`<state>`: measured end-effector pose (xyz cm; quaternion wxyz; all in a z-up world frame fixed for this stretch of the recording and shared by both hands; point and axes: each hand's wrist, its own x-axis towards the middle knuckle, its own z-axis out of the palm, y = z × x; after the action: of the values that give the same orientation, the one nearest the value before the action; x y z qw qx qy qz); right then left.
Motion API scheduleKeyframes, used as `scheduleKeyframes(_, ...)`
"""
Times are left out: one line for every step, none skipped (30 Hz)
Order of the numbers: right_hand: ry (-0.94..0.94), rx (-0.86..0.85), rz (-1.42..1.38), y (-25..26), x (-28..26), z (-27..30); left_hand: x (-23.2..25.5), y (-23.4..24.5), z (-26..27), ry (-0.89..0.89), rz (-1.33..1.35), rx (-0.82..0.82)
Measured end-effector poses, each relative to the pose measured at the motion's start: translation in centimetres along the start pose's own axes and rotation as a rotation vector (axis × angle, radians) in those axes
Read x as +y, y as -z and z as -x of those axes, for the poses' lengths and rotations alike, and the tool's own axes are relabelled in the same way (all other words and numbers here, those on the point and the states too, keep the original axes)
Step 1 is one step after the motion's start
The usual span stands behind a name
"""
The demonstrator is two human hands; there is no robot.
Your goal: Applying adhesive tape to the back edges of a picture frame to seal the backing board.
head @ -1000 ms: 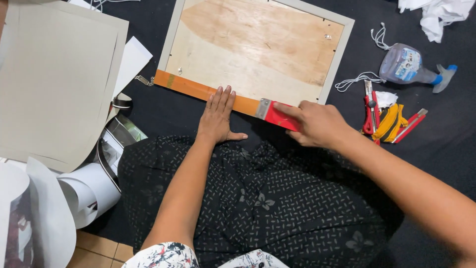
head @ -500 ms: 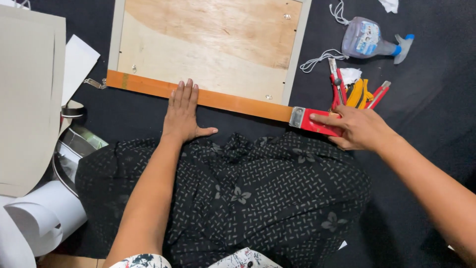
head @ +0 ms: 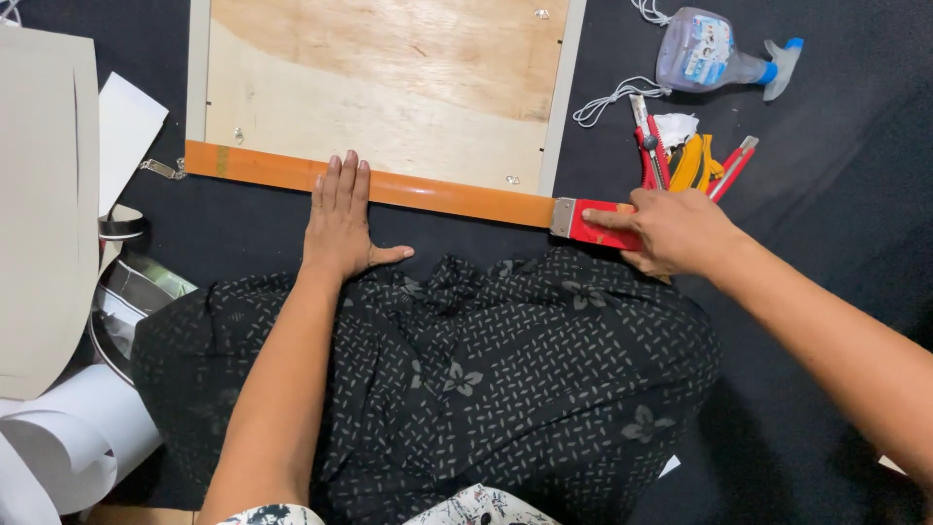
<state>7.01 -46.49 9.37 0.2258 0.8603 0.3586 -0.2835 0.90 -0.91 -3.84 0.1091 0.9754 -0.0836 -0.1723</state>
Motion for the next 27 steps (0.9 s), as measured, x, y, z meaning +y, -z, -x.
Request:
scheduleKeyframes(0.003, -0.007, 0.002, 0.1, -0.1, -0.1, 0.0, 0.0, 0.1, 0.000, -0.004, 0.003)
scheduleKeyframes(0.002, -0.012, 0.004, 0.2, -0.2, -0.1, 0.1, 0.1, 0.0, -0.003, -0.008, 0.008)
scheduleKeyframes(0.000, -0.013, 0.005, 0.3, -0.1, -0.1, 0.1, 0.2, -0.1, -0.005, -0.007, 0.009)
scheduleKeyframes(0.000, -0.019, 0.001, 0.4, -0.2, -0.2, 0.1, 0.2, 0.0, -0.007, 0.001, 0.014)
scheduleKeyframes(0.000, -0.024, -0.002, 0.4, -0.2, -0.2, 0.1, 0.2, 0.0, -0.009, 0.010, 0.019)
scheduleKeyframes(0.003, -0.026, -0.002, 0.6, -0.2, -0.2, 0.1, 0.2, 0.0, -0.007, 0.011, 0.018)
scheduleKeyframes(-0.002, -0.039, -0.013, 0.8, -0.3, -0.1, 0.1, 0.2, 0.0, -0.008, 0.012, 0.020)
scheduleKeyframes(-0.008, -0.051, -0.023, 1.0, -0.2, 0.0, 0.1, 0.2, -0.1, -0.010, 0.013, 0.024)
scheduleKeyframes(-0.007, -0.051, -0.022, 1.2, -0.5, -0.1, 0.0, 0.1, 0.0, -0.009, 0.013, 0.024)
scheduleKeyframes(-0.018, -0.055, -0.026, 1.4, -0.7, -0.1, 0.0, 0.1, 0.0, -0.011, 0.019, 0.028)
scheduleKeyframes(-0.029, -0.060, -0.030, 1.7, -0.8, -0.2, 0.0, 0.0, 0.0, -0.013, 0.024, 0.032)
scheduleKeyframes(-0.028, -0.059, -0.031, 1.6, -0.8, -0.2, 0.0, 0.0, 0.0, -0.013, 0.023, 0.031)
scheduleKeyframes(-0.027, -0.064, -0.037, 1.6, -0.8, -0.3, -0.1, 0.0, 0.0, -0.012, 0.018, 0.035)
scheduleKeyframes(-0.025, -0.071, -0.042, 1.5, -0.7, -0.4, 0.0, -0.1, 0.0, -0.010, 0.015, 0.038)
scheduleKeyframes(-0.024, -0.072, -0.043, 1.5, -0.9, -0.5, -0.1, -0.1, 0.1, -0.010, 0.016, 0.036)
scheduleKeyframes(-0.028, -0.067, -0.032, 1.5, -0.9, -0.5, 0.0, 0.0, 0.1, -0.012, 0.022, 0.037)
scheduleKeyframes(-0.031, -0.062, -0.021, 1.5, -1.0, -0.5, 0.0, 0.1, 0.1, -0.015, 0.029, 0.038)
scheduleKeyframes(-0.031, -0.061, -0.020, 1.7, -1.0, -0.5, 0.0, 0.0, 0.0, -0.014, 0.029, 0.039)
scheduleKeyframes(-0.032, -0.066, -0.026, 1.8, -0.9, -0.5, -0.1, 0.0, 0.0, -0.011, 0.032, 0.036)
scheduleKeyframes(-0.032, -0.071, -0.033, 1.8, -1.0, -0.5, -0.1, -0.1, 0.0, -0.008, 0.036, 0.031)
scheduleKeyframes(-0.032, -0.071, -0.034, 1.6, -1.0, -0.7, -0.2, -0.1, 0.0, -0.008, 0.036, 0.030)
scheduleKeyframes(-0.030, -0.071, -0.028, 1.4, -1.0, -0.8, -0.2, -0.1, 0.0, -0.012, 0.036, 0.035)
scheduleKeyframes(-0.027, -0.071, -0.022, 1.2, -0.9, -0.9, -0.2, -0.1, 0.0, -0.016, 0.036, 0.041)
scheduleKeyframes(-0.028, -0.072, -0.022, 1.2, -1.0, -0.9, -0.1, -0.1, 0.0, -0.016, 0.036, 0.041)
scheduleKeyframes(-0.024, -0.071, -0.029, 1.3, -1.0, -0.9, -0.1, -0.1, 0.1, -0.019, 0.043, 0.045)
scheduleKeyframes(-0.020, -0.069, -0.036, 1.3, -1.0, -0.8, -0.1, 0.0, 0.1, -0.022, 0.050, 0.048)
scheduleKeyframes(-0.020, -0.069, -0.036, 1.4, -1.0, -0.9, -0.1, 0.0, 0.1, -0.022, 0.050, 0.048)
